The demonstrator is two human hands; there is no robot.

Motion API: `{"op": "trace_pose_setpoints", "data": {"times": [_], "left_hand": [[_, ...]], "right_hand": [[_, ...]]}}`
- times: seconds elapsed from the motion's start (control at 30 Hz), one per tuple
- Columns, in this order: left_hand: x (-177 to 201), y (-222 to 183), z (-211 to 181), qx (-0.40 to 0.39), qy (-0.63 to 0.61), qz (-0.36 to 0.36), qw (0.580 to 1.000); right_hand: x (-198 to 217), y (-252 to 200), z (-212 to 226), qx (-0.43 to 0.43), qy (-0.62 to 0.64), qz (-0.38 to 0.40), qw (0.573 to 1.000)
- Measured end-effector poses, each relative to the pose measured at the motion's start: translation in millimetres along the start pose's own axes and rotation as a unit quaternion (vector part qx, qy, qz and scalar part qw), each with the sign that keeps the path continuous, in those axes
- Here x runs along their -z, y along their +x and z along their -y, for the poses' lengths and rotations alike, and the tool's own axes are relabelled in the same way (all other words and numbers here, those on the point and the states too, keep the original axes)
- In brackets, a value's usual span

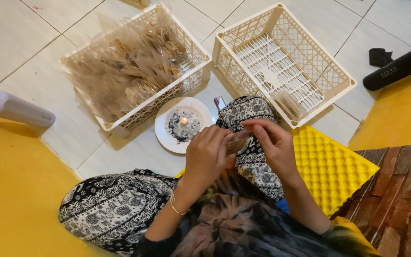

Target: Manual sealing of small plastic snack bags using a candle flame as a heat source and organizing them into crates.

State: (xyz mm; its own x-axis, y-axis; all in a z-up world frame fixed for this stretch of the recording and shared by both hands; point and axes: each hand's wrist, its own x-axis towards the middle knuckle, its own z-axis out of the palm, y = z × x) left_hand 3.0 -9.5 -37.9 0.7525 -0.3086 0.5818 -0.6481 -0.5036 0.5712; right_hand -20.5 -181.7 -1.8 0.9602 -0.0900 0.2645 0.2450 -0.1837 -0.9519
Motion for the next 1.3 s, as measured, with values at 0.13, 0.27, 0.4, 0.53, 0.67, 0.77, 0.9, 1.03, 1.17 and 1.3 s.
{"op": "trace_pose_setpoints", "data": {"times": [0.13, 0.27, 0.4, 0.53, 0.67, 0.77, 0.9, 1.03, 1.17, 1.3], "left_hand": [[-1, -1, 1, 0.0, 0.002, 0.0, 1.0], [-7, -5, 4, -0.006, 0.017, 0.004, 1.0], [-11, -8, 2, -0.014, 0.006, 0.017, 1.0], [-11, -9, 0, 0.001, -0.015, 0.024, 1.0], [-5, -7, -8, -0.017, 0.057, 0.011, 0.998], [-4, -8, -13, -0.028, 0.12, 0.001, 0.992], [-10, -11, -10, -0.026, 0.134, 0.011, 0.991], [-15, -10, -13, -0.025, 0.143, 0.009, 0.989], [-14, -8, -16, -0.037, 0.167, 0.001, 0.985], [-12, -9, -21, -0.034, 0.159, 0.011, 0.987]], "right_hand": [[7, 2, -11, -0.012, 0.0, 0.042, 0.999], [8, 0, -19, -0.029, 0.014, 0.099, 0.995], [9, -3, -27, -0.033, 0.019, 0.072, 0.997], [10, -4, -27, -0.045, 0.025, 0.065, 0.997], [12, -3, -32, -0.046, 0.012, 0.07, 0.996], [11, -4, -31, -0.041, 0.0, 0.067, 0.997], [11, -3, -28, -0.026, -0.024, 0.061, 0.998], [11, -2, -25, -0.004, -0.048, 0.047, 0.998], [10, -2, -24, 0.019, -0.068, 0.035, 0.997], [10, -4, -29, 0.046, -0.082, 0.02, 0.995]]}}
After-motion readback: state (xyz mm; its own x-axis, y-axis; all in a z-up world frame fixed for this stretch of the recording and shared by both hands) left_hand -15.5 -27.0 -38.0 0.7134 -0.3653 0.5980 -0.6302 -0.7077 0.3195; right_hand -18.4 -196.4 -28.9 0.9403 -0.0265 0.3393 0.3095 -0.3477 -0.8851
